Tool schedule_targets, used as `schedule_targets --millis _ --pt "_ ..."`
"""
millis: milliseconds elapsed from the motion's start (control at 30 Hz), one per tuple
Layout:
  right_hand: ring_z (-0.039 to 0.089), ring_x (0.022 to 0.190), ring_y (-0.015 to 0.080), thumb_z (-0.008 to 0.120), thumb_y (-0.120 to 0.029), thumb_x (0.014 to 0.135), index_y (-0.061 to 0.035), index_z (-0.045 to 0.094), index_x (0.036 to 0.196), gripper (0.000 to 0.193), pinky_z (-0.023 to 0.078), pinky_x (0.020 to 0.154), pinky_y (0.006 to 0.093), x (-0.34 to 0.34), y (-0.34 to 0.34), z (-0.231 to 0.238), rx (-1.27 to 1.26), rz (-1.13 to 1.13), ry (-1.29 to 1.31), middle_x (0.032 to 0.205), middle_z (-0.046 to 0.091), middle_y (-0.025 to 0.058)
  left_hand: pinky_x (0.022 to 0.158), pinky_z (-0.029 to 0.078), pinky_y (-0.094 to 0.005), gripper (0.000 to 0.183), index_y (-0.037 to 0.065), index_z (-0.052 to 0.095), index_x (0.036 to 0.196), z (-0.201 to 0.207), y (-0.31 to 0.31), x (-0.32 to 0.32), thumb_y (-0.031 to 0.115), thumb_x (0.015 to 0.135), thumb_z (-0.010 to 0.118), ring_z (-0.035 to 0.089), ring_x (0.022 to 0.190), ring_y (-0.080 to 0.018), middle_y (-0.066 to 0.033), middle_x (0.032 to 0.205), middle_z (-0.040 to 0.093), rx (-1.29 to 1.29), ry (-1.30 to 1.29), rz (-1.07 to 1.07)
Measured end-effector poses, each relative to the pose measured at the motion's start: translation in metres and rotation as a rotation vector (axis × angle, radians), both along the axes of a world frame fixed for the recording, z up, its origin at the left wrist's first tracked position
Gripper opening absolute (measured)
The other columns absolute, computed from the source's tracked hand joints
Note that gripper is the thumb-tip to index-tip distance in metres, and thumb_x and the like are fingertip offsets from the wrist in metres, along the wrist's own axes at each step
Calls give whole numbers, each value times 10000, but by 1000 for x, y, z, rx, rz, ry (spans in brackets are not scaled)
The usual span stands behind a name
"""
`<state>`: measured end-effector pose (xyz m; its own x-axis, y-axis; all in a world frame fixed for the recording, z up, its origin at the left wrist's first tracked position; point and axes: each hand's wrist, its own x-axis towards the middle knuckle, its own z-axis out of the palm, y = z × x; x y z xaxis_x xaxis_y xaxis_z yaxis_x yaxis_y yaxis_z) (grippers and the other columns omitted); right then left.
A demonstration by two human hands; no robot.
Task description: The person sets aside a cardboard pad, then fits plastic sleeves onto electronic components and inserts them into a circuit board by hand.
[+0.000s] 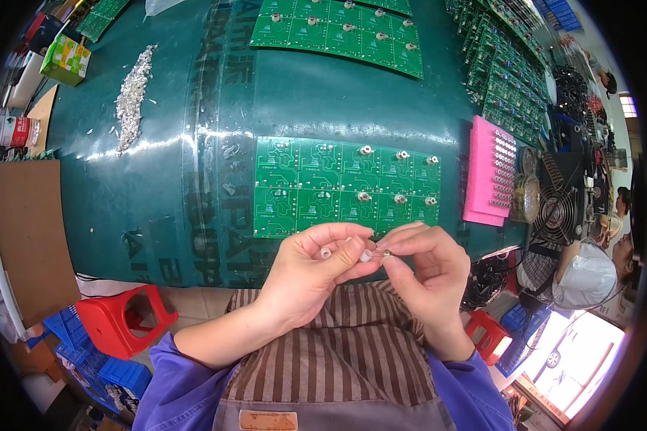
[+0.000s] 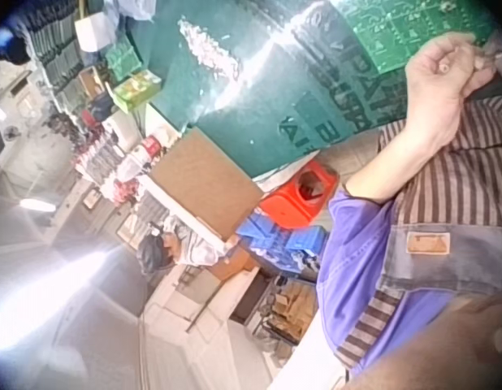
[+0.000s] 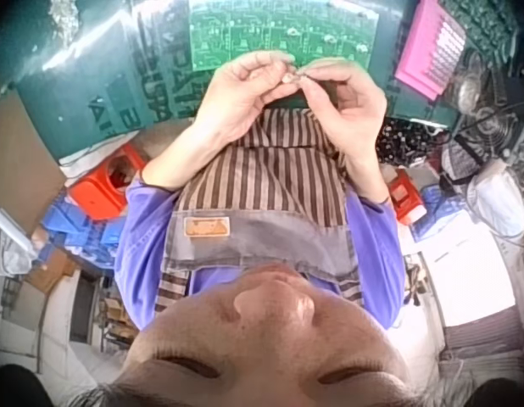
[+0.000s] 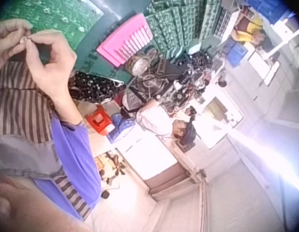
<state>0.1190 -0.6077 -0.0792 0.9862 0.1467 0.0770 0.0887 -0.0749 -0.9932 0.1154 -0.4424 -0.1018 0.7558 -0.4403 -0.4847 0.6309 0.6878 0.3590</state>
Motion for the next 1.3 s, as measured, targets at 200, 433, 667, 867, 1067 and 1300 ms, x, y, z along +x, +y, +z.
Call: schedule_targets --millis 200,433,667,867,1067,1300 --pt "639 773 207 669 67 695 19 603 824 153 505 679 287 2 -1 -1 -84 30 -71 821 655 126 816 558 -319 202 -21 584 1068 -1 0 -1 44 878 564 627 901 -183 -107 961 627 78 -103 -31" --pt "639 755 217 680 61 678 10 611 813 160 504 668 290 4 -2 2 -114 68 -121 804 661 115 799 564 -318 202 -26 584 1062 0 2 0 43 873 573 630 894 -187 -122 960 631 114 -139 -28" --pt "640 737 229 693 49 654 -10 630 779 152 497 669 298 8 -5 8 -213 136 -210 791 665 95 767 566 -306 198 -31 585 1051 1 1 0 52 872 580 638 864 -186 -128 935 637 130 -138 -31" --pt "637 734 222 692 37 654 -19 634 777 146 494 676 300 12 -9 11 -221 182 -161 786 668 79 746 561 -283 197 -40 587 1040 0 1 1 58 869 588 651 799 -193 -124 889 644 205 -219 -91" --pt "635 738 219 691 38 654 -24 638 775 146 495 683 304 12 -7 9 -221 156 -165 785 669 77 723 546 -263 208 -50 589 1048 -1 -2 0 65 874 590 650 790 -174 -126 917 643 181 -207 -52" --pt "642 804 219 712 40 641 -22 660 759 143 502 706 307 15 -10 10 -298 244 -150 811 675 64 759 569 -293 194 -57 585 1046 -1 -3 -5 39 878 569 634 857 -168 -131 958 630 143 -137 3"
